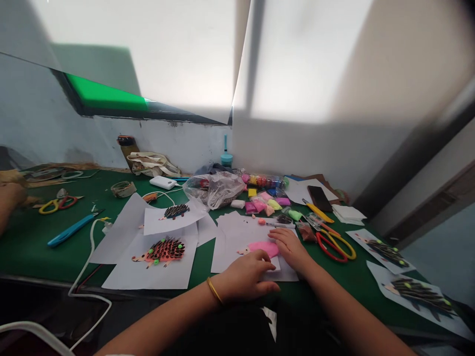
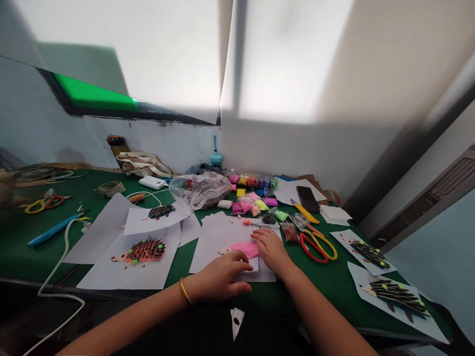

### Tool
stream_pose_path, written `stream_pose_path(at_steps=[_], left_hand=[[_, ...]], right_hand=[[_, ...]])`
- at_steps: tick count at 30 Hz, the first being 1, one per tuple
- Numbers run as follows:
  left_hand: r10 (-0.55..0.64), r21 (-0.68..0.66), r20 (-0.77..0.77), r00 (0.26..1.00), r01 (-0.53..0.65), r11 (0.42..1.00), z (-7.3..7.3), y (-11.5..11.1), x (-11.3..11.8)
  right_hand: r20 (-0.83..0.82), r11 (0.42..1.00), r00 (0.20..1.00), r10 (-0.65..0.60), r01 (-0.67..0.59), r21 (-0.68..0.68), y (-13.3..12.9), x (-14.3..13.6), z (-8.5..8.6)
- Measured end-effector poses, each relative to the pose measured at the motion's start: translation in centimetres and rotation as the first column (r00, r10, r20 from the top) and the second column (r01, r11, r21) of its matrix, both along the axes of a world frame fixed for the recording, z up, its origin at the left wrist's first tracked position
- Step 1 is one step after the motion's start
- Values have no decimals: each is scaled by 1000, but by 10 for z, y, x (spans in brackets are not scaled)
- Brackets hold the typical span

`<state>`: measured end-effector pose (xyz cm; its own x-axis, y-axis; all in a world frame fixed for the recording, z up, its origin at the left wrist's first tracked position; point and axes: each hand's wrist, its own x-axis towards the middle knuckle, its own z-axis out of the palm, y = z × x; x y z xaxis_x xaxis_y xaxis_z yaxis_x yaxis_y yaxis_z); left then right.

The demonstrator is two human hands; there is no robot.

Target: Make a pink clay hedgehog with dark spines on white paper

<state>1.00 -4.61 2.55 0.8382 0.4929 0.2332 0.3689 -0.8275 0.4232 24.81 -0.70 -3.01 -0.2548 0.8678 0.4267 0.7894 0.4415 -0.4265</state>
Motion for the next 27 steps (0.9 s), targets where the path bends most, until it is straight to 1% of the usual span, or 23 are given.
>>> stream_pose_path(at_steps=[1,2,3,5,6,8,10,12,14,18,22,24,27], left_hand=[[3,-42,39,999,-2,999,5,7,1],[33,-59,80,996,-28,998,8,16,2],[83,-48,103,991,-79,996,9,26,3],[181,3,101,978,-183,983,7,49,7],[210,25,70,975,-212,977,4,60,9],[237,43,-20,971,-236,971,-4,78,11],[214,38,-108,971,-211,977,-12,88,13],[191,39,-146,971,-187,982,-19,91,13],[183,46,-147,972,-178,983,-22,90,13],[174,51,-142,974,-168,984,-21,86,12],[168,58,-164,972,-160,985,-19,87,12],[203,59,-182,962,-195,979,-18,90,12],[285,57,-216,934,-279,959,-13,98,16]], right_hand=[[-13,1000,1000,-2,2,-9,-1,1,0],[-19,1000,1000,-4,3,-18,-1,1,1],[-20,1000,1000,-6,6,-28,-2,0,2],[-8,999,1000,-14,13,-51,-4,-3,5],[-2,998,1000,-18,18,-65,-5,-4,6],[2,996,1000,-21,21,-89,-7,-6,9],[-1,995,1000,-20,20,-99,-8,-7,10],[7,995,1000,-20,21,-96,-8,-7,10],[24,996,999,-24,26,-91,-8,-7,9],[32,995,999,-25,28,-97,-7,-7,8],[8,994,1000,-13,14,-105,-9,-7,9],[-1,995,1000,-14,14,-103,-9,-8,10],[-4,996,1000,-13,13,-93,-9,-8,10]])
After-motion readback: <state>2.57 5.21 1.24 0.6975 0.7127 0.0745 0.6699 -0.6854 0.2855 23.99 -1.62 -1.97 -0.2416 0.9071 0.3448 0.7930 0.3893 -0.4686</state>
